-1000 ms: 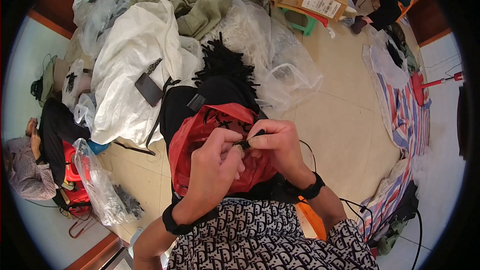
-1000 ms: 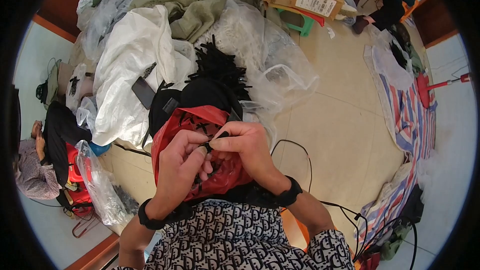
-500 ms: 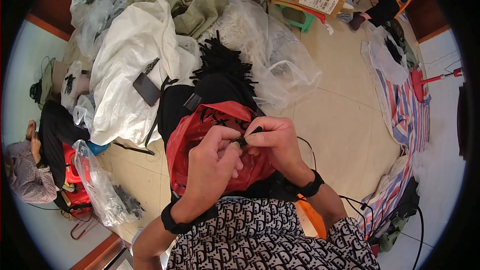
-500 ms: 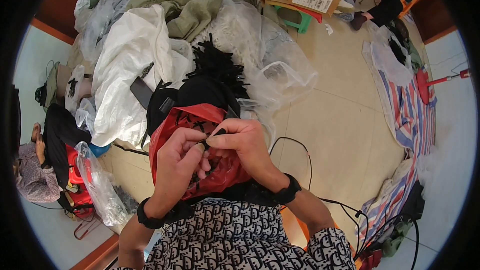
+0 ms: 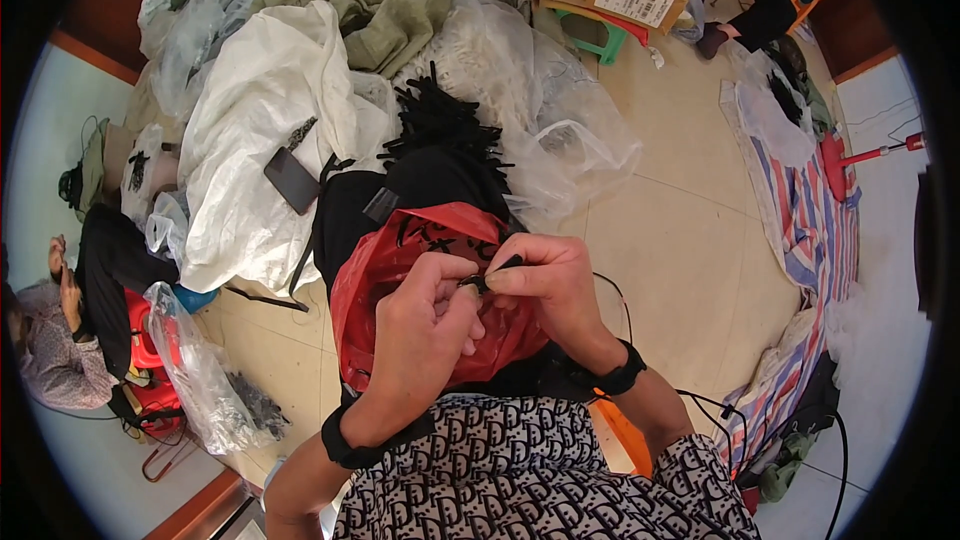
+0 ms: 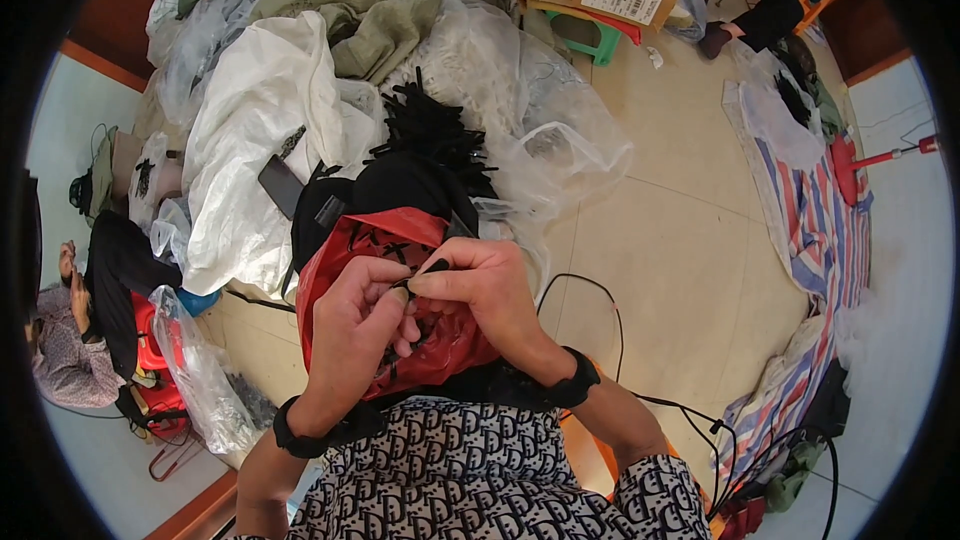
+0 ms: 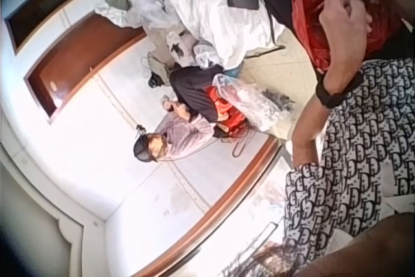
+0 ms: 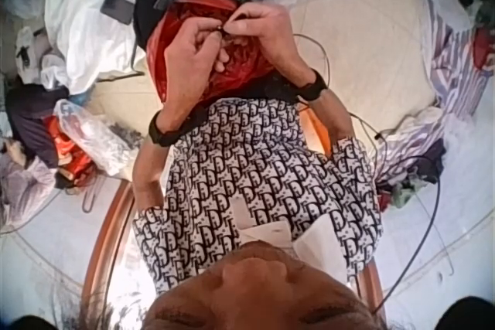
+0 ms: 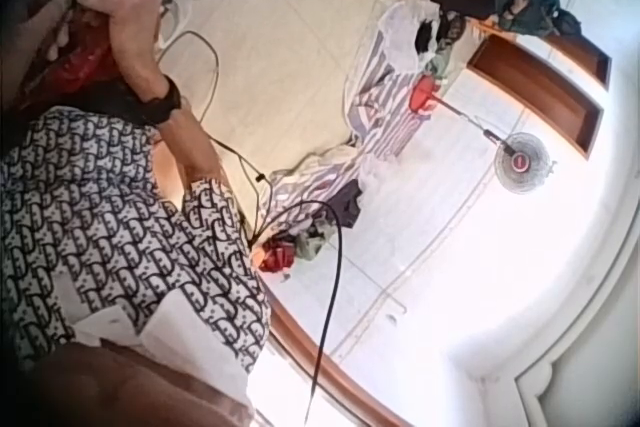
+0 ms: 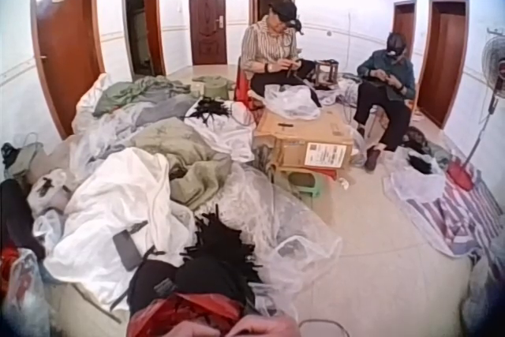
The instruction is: Assembling plastic buckles onto shoe straps in a workshop setting.
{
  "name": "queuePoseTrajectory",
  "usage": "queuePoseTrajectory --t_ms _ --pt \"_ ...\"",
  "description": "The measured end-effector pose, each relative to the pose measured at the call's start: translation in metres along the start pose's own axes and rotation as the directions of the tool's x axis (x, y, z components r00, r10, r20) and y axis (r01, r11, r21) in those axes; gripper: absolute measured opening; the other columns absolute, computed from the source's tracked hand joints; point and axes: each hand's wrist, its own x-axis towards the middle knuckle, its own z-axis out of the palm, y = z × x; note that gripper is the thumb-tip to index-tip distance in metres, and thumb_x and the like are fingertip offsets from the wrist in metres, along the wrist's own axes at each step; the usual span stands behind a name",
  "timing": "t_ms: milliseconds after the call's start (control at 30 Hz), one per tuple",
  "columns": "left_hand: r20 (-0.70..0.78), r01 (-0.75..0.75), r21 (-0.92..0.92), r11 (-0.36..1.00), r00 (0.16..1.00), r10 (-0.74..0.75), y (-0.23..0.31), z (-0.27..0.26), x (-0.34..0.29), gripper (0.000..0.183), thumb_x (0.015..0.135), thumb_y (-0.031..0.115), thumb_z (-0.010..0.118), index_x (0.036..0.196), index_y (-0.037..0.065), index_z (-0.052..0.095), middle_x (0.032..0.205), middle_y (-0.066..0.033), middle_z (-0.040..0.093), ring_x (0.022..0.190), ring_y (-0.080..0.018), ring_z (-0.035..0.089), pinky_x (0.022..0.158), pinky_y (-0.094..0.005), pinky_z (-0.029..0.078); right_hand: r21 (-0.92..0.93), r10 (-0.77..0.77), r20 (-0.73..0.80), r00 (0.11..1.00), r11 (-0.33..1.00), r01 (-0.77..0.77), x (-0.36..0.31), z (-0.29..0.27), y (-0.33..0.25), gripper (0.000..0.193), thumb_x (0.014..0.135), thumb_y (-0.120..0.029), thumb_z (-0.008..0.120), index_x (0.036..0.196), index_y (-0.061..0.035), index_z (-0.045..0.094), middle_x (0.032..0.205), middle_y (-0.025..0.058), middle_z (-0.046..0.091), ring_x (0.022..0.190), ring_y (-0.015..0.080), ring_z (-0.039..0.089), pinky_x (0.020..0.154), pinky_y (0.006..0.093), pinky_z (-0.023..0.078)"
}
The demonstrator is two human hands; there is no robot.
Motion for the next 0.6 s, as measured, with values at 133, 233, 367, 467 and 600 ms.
queuePoseTrajectory --t_ms 133,233,367,467,600 --pt "0.007 0.006 0.005 1.0 1.0 -0.006 0.0014 0.0 -0.0003 0.012 0.081 0.0 0.048 0.092 -0.003 0.049 0.065 -0.0061 0.057 0.051 -0.0062 0.053 0.045 -0.0195 0.043 0.0 -0.017 0.008 1.0 1.0 0.017 -0.0014 0.0005 -0.0009 0.009 0.07 -0.008 0.064 0.071 0.0008 0.061 0.063 0.0033 0.059 0.055 0.0068 0.053 0.051 0.018 0.042" --pt "0.007 0.006 0.014 1.0 1.0 -0.006 0.001 -0.0004 -0.0006 0.012 0.081 0.0 0.048 0.092 -0.003 0.049 0.066 -0.0064 0.057 0.052 -0.0063 0.053 0.045 -0.0197 0.043 -0.036 -0.031 0.005 1.0 0.999 0.031 -0.0023 0.0008 -0.0013 0.009 0.07 -0.007 0.064 0.072 0.0016 0.061 0.063 0.0038 0.059 0.056 0.007 0.053 0.052 0.0182 0.042" --pt "0.018 0.004 0.014 1.0 1.0 -0.004 0.0021 0.0 -0.0011 0.012 0.081 0.0 0.048 0.093 -0.003 0.049 0.067 -0.0067 0.058 0.053 -0.0065 0.054 0.046 -0.0197 0.043 -0.039 -0.041 0.005 0.999 0.998 0.041 -0.004 0.0007 -0.003 0.009 0.069 -0.006 0.064 0.072 0.002 0.061 0.063 0.0036 0.059 0.057 0.0072 0.053 0.052 0.0188 0.041" --pt "0.018 -0.001 -0.002 1.0 1.0 0.001 0.0008 0.0 -0.0008 0.012 0.081 0.0 0.049 0.093 -0.003 0.049 0.067 -0.0067 0.058 0.053 -0.0067 0.054 0.046 -0.0197 0.044 -0.096 -0.05 0.006 0.999 0.994 0.051 -0.0048 -0.001 -0.0028 0.009 0.068 -0.005 0.065 0.072 0.002 0.062 0.064 0.0032 0.058 0.059 0.0074 0.053 0.054 0.0193 0.041" --pt "0.017 -0.004 -0.019 1.0 1.0 0.004 -0.0014 -0.0014 -0.0006 0.011 0.081 0.0 0.049 0.092 -0.003 0.049 0.066 -0.0066 0.058 0.053 -0.0066 0.054 0.046 -0.0199 0.044 -0.192 -0.151 0.088 0.985 0.967 0.165 -0.0061 -0.0028 -0.0053 0.008 0.067 -0.003 0.064 0.073 0.0015 0.063 0.072 0.0037 0.058 0.065 0.0085 0.054 0.059 0.0203 0.041"
